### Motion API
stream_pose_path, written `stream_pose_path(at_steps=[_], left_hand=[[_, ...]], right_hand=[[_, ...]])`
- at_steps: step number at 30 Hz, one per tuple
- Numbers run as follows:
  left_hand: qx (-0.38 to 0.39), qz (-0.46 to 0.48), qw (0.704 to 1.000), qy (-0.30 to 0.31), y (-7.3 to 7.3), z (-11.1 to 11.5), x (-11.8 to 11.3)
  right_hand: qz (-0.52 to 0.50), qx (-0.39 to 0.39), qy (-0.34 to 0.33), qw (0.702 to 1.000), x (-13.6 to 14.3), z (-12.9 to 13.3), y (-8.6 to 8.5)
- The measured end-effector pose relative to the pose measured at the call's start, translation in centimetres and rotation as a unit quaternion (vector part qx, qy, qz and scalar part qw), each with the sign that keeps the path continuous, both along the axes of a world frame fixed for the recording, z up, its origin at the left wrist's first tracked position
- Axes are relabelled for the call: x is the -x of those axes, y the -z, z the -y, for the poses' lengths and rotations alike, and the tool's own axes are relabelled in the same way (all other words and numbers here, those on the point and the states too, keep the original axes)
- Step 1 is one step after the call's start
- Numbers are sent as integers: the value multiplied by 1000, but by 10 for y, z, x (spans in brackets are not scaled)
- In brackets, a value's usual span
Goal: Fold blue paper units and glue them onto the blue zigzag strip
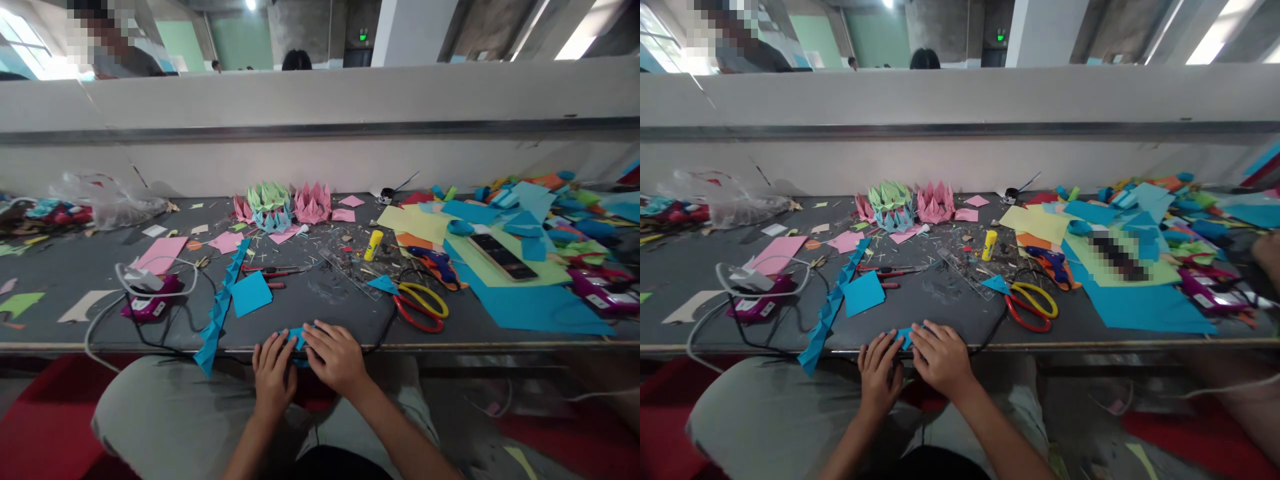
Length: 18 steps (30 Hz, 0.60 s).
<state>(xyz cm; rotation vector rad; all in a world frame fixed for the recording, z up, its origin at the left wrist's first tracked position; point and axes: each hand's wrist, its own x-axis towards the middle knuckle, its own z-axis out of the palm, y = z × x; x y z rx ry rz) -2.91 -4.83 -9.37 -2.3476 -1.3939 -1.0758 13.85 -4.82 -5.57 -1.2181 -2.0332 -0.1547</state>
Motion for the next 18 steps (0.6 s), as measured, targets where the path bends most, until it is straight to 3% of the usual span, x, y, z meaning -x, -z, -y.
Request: stream_pose_path(at_steps=[18], left_hand=[[-2,2,1000,-4,-4,2,-3]], right_hand=[[4,-5,3,1000,-1,0,0]])
